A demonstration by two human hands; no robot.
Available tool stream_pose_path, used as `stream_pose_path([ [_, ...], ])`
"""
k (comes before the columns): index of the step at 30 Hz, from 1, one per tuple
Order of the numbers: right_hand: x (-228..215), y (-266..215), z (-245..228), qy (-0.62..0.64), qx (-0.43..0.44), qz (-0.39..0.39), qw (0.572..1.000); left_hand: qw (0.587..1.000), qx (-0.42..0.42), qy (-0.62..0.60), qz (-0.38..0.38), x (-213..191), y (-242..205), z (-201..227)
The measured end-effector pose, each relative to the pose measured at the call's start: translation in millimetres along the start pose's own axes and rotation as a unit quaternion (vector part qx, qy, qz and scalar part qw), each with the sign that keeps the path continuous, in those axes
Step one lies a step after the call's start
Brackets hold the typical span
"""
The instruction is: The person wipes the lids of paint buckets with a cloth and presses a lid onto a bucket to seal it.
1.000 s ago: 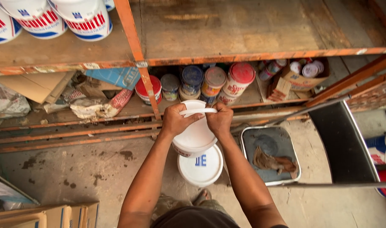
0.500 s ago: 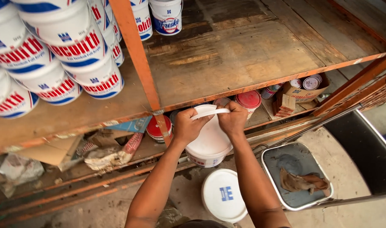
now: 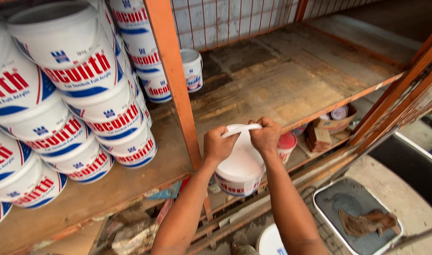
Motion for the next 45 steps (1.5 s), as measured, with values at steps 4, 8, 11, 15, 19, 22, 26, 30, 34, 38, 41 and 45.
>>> stream_pose_path([
  [4, 11, 5, 8, -0.010, -0.005, 0.002, 1.000, 1.000, -0.024, 0.006, 0.001, 9, 23, -32],
  [8, 5, 18, 18, 0.024, 0.054, -0.005, 0.998, 0.999, -0.030, -0.022, 0.017, 12, 25, -13],
  [11, 13, 38, 20, 0.054, 0.058, -0.005, 0.997, 0.997, 0.011, -0.041, 0.065, 0, 29, 14],
  [15, 34, 74, 25, 0.092, 0.025, -0.021, 0.995, 0.990, 0.035, -0.031, 0.130, -5, 51, 17],
  [19, 67, 107, 32, 0.096, -0.010, -0.068, 0.993, 0.982, 0.022, -0.032, 0.184, -15, 71, 16],
  [22, 104, 129, 50, 0.124, -0.031, -0.085, 0.988, 0.967, 0.038, -0.007, 0.251, -23, 93, 6],
  [26, 161, 149, 64, 0.155, -0.080, -0.123, 0.977, 0.942, 0.038, 0.044, 0.331, -35, 127, -26],
  [30, 225, 167, 79, 0.217, -0.110, -0.163, 0.956, 0.926, 0.023, 0.055, 0.373, -55, 158, -58],
  [34, 279, 175, 81, 0.237, -0.087, -0.208, 0.945, 0.910, 0.028, 0.071, 0.408, -81, 185, -90],
  [38, 320, 173, 93, 0.243, -0.082, -0.236, 0.937, 0.892, 0.037, 0.103, 0.438, -92, 197, -114],
  [41, 333, 166, 103, 0.249, -0.073, -0.254, 0.932, 0.886, 0.040, 0.122, 0.446, -93, 195, -128],
  [45, 340, 167, 101, 0.208, -0.151, -0.303, 0.918, 0.905, 0.055, 0.110, 0.408, -100, 185, -125],
])
Point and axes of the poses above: each hand's wrist, its own y-axis towards the middle knuckle, its own x-axis out of the palm, z = x × y, the point moved 8 cm from there along y, towards the middle knuckle, and after that the axes turned 12 degrees about -z, right-handed, at the moved point
